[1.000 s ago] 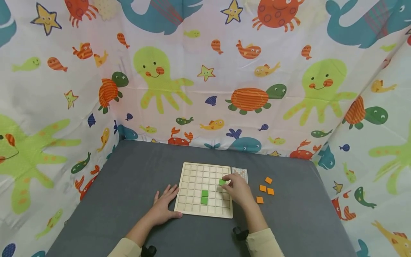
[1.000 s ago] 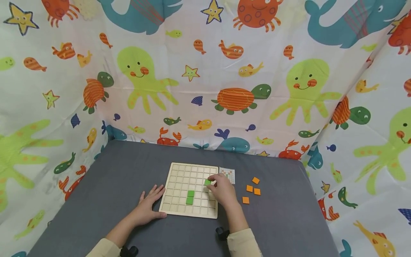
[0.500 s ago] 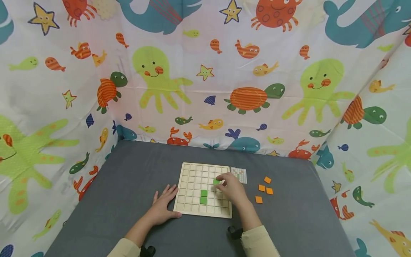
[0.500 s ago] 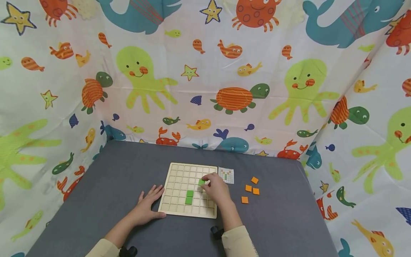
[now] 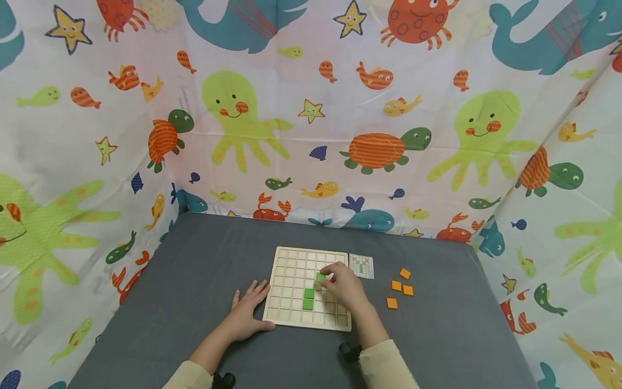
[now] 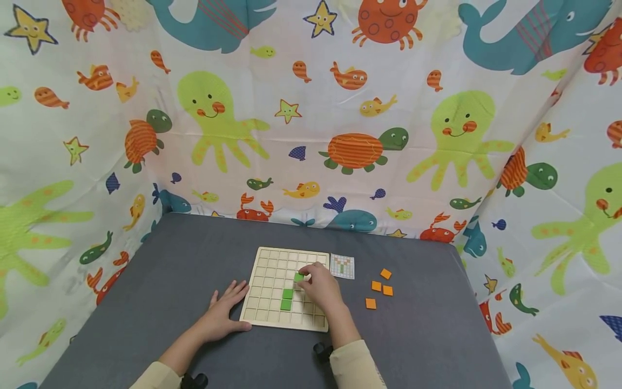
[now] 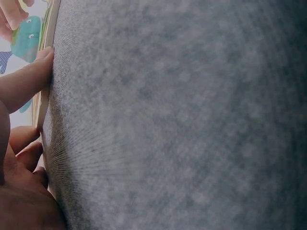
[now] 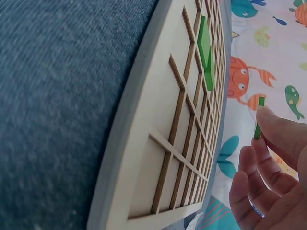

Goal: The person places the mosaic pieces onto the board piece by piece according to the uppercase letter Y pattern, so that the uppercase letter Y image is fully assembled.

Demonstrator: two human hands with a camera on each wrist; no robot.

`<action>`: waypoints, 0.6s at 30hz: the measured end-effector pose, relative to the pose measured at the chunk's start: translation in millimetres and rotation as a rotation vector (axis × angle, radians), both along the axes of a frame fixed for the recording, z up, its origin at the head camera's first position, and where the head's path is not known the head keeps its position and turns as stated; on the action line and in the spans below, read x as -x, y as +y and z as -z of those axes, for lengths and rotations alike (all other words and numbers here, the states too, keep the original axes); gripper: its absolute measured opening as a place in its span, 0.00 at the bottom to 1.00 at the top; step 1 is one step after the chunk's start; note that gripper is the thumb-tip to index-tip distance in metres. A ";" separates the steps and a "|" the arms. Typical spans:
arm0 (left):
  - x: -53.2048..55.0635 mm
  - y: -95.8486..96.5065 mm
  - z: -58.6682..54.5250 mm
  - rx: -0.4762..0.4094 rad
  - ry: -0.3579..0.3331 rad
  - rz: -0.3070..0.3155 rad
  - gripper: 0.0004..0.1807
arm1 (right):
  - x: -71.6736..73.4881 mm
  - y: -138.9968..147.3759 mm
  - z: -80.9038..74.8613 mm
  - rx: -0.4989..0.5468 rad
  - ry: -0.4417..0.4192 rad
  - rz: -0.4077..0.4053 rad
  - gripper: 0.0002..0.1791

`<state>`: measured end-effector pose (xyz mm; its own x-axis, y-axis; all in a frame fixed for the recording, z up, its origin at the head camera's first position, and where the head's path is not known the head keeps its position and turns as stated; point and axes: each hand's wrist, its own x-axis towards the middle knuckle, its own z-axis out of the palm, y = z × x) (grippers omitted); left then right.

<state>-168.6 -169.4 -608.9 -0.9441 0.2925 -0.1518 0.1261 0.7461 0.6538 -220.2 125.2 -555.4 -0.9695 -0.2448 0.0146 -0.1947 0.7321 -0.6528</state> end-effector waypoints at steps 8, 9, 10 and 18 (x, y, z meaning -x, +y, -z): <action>-0.4 0.5 -0.8 -0.018 0.006 -0.007 0.57 | 3.5 -8.4 4.5 -0.014 -0.011 -0.013 0.14; -0.4 0.5 -0.6 -0.012 0.007 -0.006 0.57 | 3.9 -9.6 5.4 -0.016 -0.016 -0.014 0.14; -0.5 0.6 -0.3 -0.011 0.007 -0.006 0.57 | 4.4 -10.6 6.4 -0.017 -0.023 -0.016 0.14; -0.7 1.4 0.0 -0.015 -0.004 -0.008 0.58 | 7.8 -17.8 12.8 -0.025 -0.023 -0.032 0.14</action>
<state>-167.9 -168.1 -608.9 -0.9459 0.2874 -0.1508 0.1179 0.7372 0.6653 -228.0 107.4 -568.2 -0.9611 -0.2759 -0.0141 -0.2037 0.7420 -0.6387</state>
